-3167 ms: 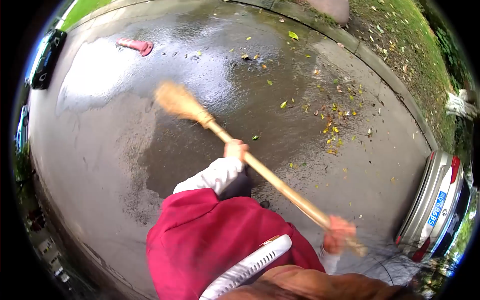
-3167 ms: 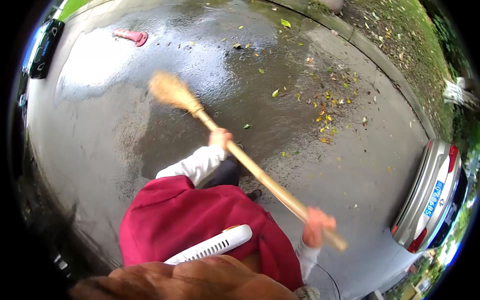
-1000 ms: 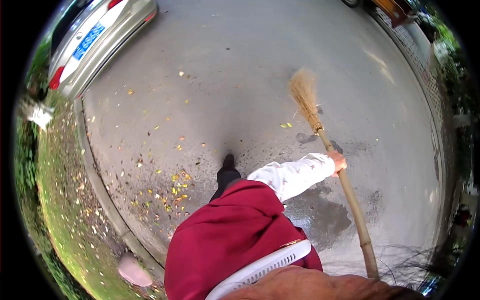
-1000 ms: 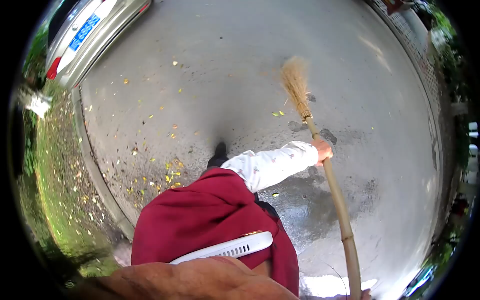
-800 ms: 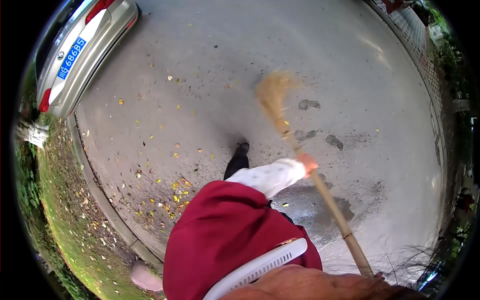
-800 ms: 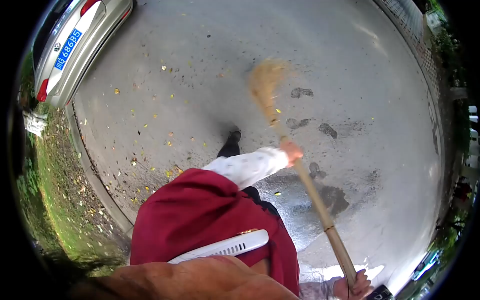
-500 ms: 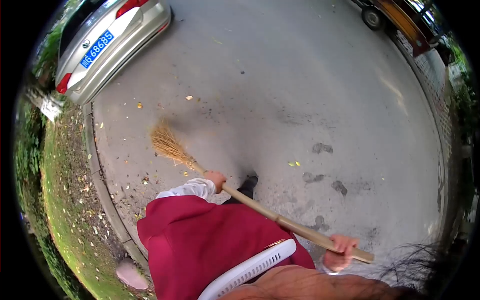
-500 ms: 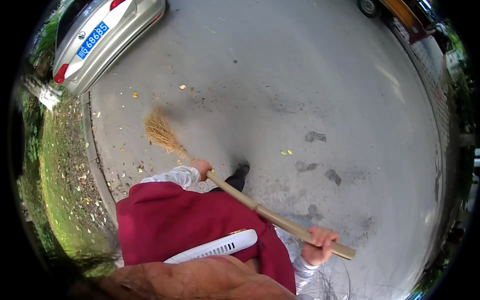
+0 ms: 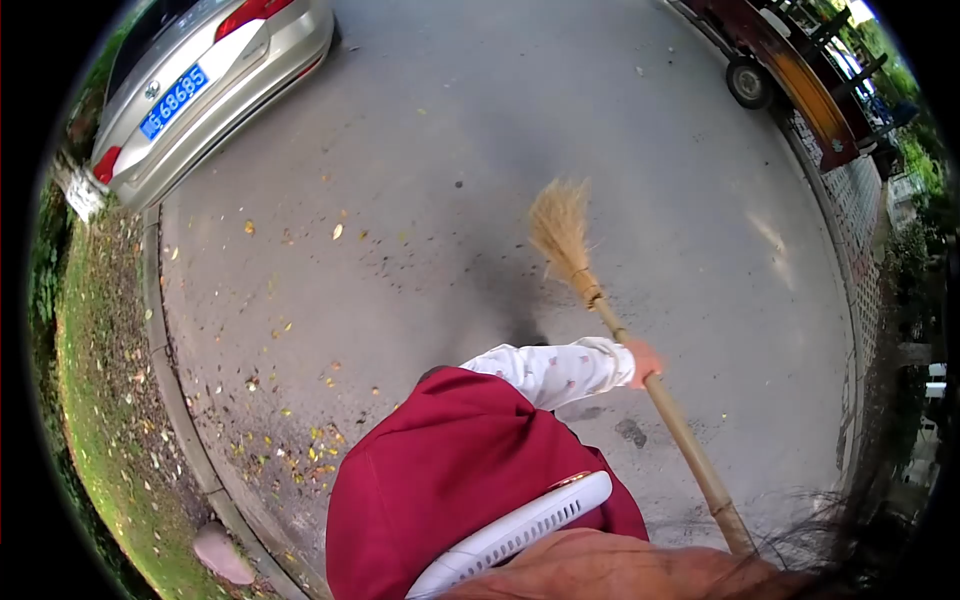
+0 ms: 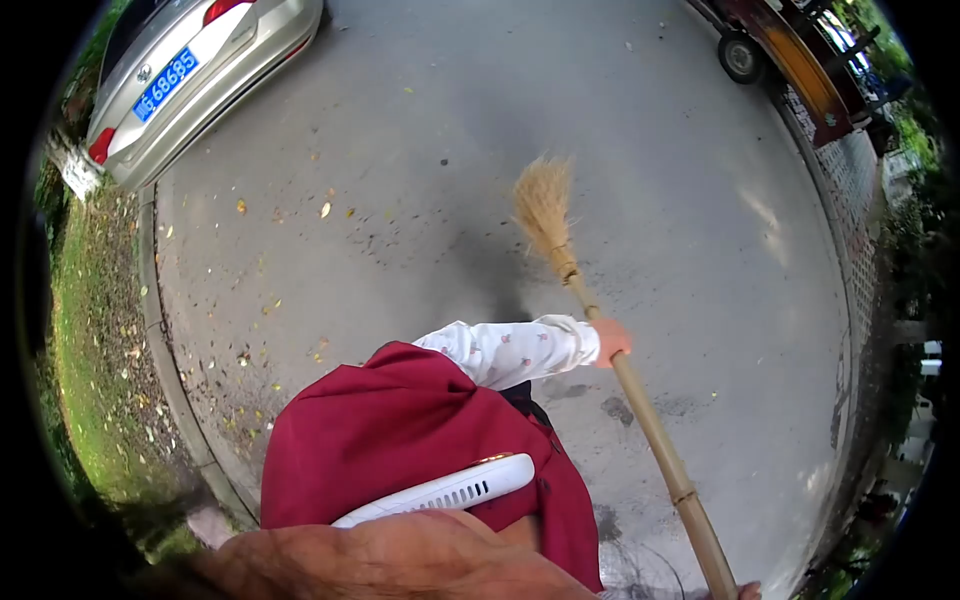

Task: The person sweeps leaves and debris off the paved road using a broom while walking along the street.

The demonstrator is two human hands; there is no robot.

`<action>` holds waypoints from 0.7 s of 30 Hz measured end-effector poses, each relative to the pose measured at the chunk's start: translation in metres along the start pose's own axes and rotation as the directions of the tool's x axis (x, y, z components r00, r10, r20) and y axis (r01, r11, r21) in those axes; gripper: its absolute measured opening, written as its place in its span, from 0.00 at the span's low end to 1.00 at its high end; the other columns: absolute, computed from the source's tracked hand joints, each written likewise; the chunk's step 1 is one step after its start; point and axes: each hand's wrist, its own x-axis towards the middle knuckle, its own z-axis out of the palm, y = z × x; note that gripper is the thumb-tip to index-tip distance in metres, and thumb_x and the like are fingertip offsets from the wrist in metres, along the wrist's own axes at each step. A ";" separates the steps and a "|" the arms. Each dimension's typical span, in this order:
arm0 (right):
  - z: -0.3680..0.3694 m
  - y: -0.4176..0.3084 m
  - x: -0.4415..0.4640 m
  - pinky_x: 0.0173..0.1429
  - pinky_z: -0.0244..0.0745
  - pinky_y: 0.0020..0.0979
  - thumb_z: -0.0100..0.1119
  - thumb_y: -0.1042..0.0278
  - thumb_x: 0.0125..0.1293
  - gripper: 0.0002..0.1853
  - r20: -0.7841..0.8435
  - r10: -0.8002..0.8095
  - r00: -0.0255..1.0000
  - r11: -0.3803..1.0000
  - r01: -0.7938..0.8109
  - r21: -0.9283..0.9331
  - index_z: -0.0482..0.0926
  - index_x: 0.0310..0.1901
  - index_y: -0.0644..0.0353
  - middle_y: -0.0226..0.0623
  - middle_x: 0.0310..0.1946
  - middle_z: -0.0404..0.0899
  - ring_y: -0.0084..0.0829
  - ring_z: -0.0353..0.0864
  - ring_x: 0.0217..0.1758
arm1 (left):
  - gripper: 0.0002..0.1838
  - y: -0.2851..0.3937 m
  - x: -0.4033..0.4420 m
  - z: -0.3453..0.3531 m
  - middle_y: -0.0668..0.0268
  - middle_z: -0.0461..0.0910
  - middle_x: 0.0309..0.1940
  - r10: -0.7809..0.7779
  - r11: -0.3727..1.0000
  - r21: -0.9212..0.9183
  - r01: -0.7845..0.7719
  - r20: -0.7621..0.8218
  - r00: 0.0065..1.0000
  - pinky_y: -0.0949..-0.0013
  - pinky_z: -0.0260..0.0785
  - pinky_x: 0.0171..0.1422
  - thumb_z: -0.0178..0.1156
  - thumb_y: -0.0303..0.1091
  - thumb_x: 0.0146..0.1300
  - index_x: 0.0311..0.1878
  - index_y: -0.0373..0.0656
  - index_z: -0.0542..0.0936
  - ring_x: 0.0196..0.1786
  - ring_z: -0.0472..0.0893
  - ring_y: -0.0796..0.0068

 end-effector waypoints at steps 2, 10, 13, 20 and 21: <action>0.029 0.077 0.014 0.24 0.57 0.16 0.48 0.60 0.66 0.15 -0.084 0.006 0.996 0.997 -0.013 -0.082 0.62 0.20 0.45 0.16 0.12 0.53 0.13 0.57 0.15 | 0.09 -0.046 0.006 0.006 0.62 0.77 0.25 -0.216 0.974 0.116 0.194 0.234 0.948 0.54 0.68 0.35 0.63 0.34 0.37 0.26 0.51 0.77 0.33 0.78 0.54; 0.159 0.362 0.007 0.39 0.66 0.37 0.49 0.73 0.60 0.05 0.123 0.847 0.516 0.493 -0.851 0.179 0.64 0.32 0.52 0.25 0.18 0.60 0.24 0.61 0.22 | 0.14 -0.173 -0.114 -0.191 0.63 0.81 0.35 -0.851 0.524 0.532 0.665 0.299 0.432 0.58 0.72 0.46 0.66 0.48 0.44 0.35 0.56 0.82 0.41 0.80 0.58; 0.217 0.426 0.037 0.37 0.63 0.33 0.48 0.68 0.63 0.06 0.442 0.770 0.460 0.418 -0.887 0.195 0.63 0.30 0.51 0.23 0.18 0.58 0.22 0.58 0.21 | 0.12 -0.143 -0.080 -0.257 0.62 0.81 0.32 -0.915 0.378 0.505 0.776 0.073 0.397 0.57 0.72 0.44 0.66 0.43 0.44 0.34 0.55 0.81 0.39 0.79 0.56; 0.331 0.584 0.127 0.30 0.53 0.27 0.43 0.61 0.68 0.14 0.473 0.720 0.507 0.397 -0.861 0.319 0.58 0.24 0.49 0.20 0.13 0.52 0.17 0.50 0.16 | 0.08 -0.257 0.080 -0.303 0.60 0.80 0.31 -0.855 0.399 0.427 0.812 -0.148 0.498 0.57 0.71 0.44 0.64 0.38 0.43 0.30 0.52 0.81 0.39 0.79 0.54; 0.346 0.600 0.148 0.29 0.53 0.26 0.44 0.61 0.68 0.15 0.444 0.709 0.548 0.440 -0.836 0.329 0.57 0.23 0.49 0.20 0.13 0.52 0.17 0.50 0.16 | 0.09 -0.282 0.105 -0.304 0.59 0.80 0.31 -0.839 0.446 0.414 0.794 -0.115 0.531 0.56 0.71 0.44 0.64 0.39 0.43 0.30 0.52 0.81 0.39 0.79 0.54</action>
